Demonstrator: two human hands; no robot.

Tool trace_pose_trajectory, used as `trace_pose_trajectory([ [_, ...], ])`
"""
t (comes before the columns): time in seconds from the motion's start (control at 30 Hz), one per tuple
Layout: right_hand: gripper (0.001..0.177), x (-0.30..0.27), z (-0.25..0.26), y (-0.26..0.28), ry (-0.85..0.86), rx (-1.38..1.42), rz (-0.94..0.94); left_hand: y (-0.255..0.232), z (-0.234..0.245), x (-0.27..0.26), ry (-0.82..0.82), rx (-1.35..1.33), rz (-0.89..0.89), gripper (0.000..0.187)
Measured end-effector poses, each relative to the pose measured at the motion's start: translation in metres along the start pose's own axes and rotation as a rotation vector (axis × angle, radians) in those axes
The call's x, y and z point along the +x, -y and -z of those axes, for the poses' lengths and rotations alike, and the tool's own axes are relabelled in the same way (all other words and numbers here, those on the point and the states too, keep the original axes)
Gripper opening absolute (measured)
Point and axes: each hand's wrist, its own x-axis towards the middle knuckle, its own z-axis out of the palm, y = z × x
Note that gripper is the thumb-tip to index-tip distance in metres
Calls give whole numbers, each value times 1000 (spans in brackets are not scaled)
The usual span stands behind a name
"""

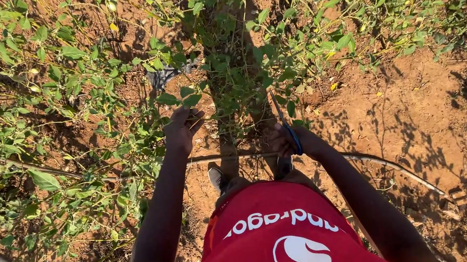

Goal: Pruning plants in a field using scissors.

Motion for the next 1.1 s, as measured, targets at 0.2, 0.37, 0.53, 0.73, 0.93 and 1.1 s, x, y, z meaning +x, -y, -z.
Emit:
trace_pose_trajectory([
  [0.2,77,-20,27,31,-166,16,106,-3,-17,3,92,215,-70,14],
  [0.37,70,-15,63,26,-220,83,203,3,-26,17,192,277,-94,19],
  [0.53,68,-22,77,22,-354,180,321,11,-35,12,295,345,-118,31],
  [0.73,69,-18,90,2,-524,281,319,-14,-50,-5,612,521,-75,59],
  [0.93,63,19,109,-48,-423,408,351,-75,-80,-24,971,1242,65,81],
  [1.1,52,33,113,-68,-319,545,304,-108,-114,1,305,1370,501,47],
])
